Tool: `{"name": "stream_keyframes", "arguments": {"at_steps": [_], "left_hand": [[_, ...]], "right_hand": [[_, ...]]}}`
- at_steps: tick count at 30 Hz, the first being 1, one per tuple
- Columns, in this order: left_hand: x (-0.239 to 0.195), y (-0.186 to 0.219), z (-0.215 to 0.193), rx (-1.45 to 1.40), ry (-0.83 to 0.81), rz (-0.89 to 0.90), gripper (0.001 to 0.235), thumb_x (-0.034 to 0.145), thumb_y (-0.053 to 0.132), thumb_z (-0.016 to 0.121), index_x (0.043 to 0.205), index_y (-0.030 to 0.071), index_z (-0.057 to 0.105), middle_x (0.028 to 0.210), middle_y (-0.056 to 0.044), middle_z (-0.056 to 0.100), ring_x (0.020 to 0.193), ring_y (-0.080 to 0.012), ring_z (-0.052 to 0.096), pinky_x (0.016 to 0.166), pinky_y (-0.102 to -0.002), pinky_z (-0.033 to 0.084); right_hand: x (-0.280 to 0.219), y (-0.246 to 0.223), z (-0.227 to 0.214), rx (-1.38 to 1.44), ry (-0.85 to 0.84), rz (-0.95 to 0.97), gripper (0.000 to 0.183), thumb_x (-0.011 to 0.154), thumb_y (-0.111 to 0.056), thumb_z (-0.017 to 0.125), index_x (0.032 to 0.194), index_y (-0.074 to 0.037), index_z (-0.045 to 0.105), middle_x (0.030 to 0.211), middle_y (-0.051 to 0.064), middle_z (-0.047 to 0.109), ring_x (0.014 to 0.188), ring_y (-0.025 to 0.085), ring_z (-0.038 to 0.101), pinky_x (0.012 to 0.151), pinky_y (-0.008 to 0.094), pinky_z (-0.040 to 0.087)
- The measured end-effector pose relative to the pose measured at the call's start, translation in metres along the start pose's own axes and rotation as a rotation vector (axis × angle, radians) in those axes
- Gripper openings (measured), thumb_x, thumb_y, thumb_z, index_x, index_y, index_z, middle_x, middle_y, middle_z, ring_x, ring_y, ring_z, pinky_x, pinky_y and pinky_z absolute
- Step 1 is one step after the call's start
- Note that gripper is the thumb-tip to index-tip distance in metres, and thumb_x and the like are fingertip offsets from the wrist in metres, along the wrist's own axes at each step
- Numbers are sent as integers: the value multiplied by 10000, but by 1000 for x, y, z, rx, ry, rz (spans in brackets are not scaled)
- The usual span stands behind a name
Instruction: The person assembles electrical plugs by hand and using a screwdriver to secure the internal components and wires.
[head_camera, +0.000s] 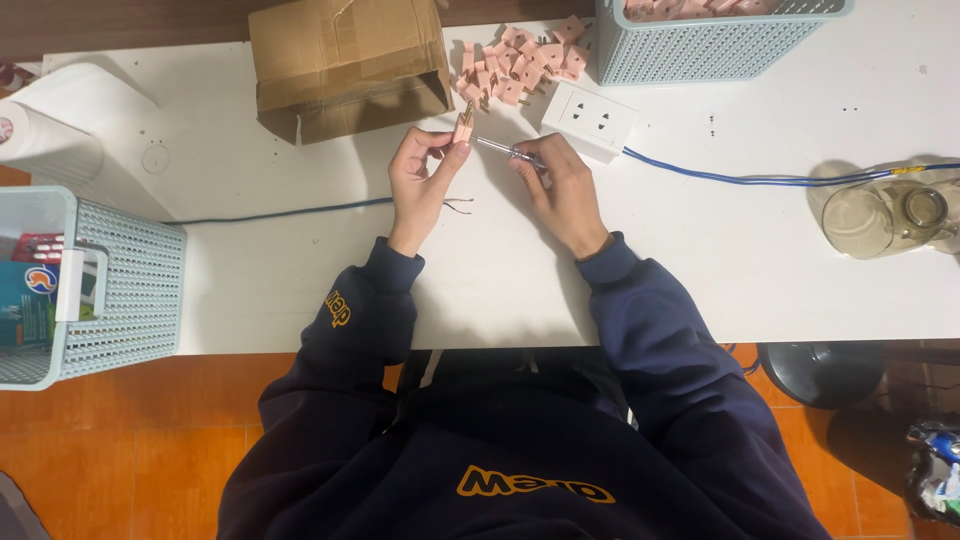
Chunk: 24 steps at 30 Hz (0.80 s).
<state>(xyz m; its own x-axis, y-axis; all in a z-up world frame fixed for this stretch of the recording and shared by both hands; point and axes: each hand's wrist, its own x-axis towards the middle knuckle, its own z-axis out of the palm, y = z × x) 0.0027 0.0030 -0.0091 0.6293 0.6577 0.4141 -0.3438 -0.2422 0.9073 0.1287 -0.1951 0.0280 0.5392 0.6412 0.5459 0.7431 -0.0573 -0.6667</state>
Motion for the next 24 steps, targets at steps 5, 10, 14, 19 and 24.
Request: {"name": "stream_keyframes", "arguments": {"at_steps": [5, 10, 14, 19, 24], "left_hand": [[1, 5, -1, 23, -13, 8, 265, 1051, 223, 932, 1127, 46, 749, 988, -100, 840, 962, -97, 675, 939, -289, 458], [0, 8, -1, 42, -18, 11, 255, 1052, 211, 929, 1131, 49, 748, 986, -96, 835, 957, -104, 681, 938, -294, 463], [-1, 16, 2, 39, -7, 7, 266, 1049, 212, 931, 1134, 46, 742, 992, -94, 834, 958, -104, 680, 941, -290, 470], [-1, 13, -2, 69, -9, 15, 234, 1048, 151, 919, 1135, 38, 734, 976, -91, 813, 954, -88, 661, 928, -285, 471], [-2, 15, -1, 62, -6, 29, 238, 1030, 181, 931, 1107, 54, 746, 950, -75, 813, 930, -85, 658, 950, -284, 483]], "right_hand": [[1, 5, -1, -44, -17, -10, 224, 1212, -241, 712, 1216, -34, 798, 989, 115, 720, 864, 279, 755, 776, 392, 631], [-2, 3, 5, 53, -26, 77, 198, 1176, -228, 767, 1244, -43, 788, 993, 124, 719, 900, 301, 764, 801, 410, 640], [-6, 15, 8, 60, -31, 107, 176, 1136, -156, 815, 1238, -34, 740, 1005, 133, 750, 933, 336, 800, 810, 425, 655], [3, -4, -3, -17, 7, -34, 165, 1184, -214, 772, 1246, -62, 777, 1043, 136, 712, 953, 375, 777, 792, 459, 649], [1, 6, 4, -11, -61, 59, 256, 1247, -242, 680, 1250, -26, 819, 1026, 141, 701, 909, 320, 767, 802, 417, 633]]}}
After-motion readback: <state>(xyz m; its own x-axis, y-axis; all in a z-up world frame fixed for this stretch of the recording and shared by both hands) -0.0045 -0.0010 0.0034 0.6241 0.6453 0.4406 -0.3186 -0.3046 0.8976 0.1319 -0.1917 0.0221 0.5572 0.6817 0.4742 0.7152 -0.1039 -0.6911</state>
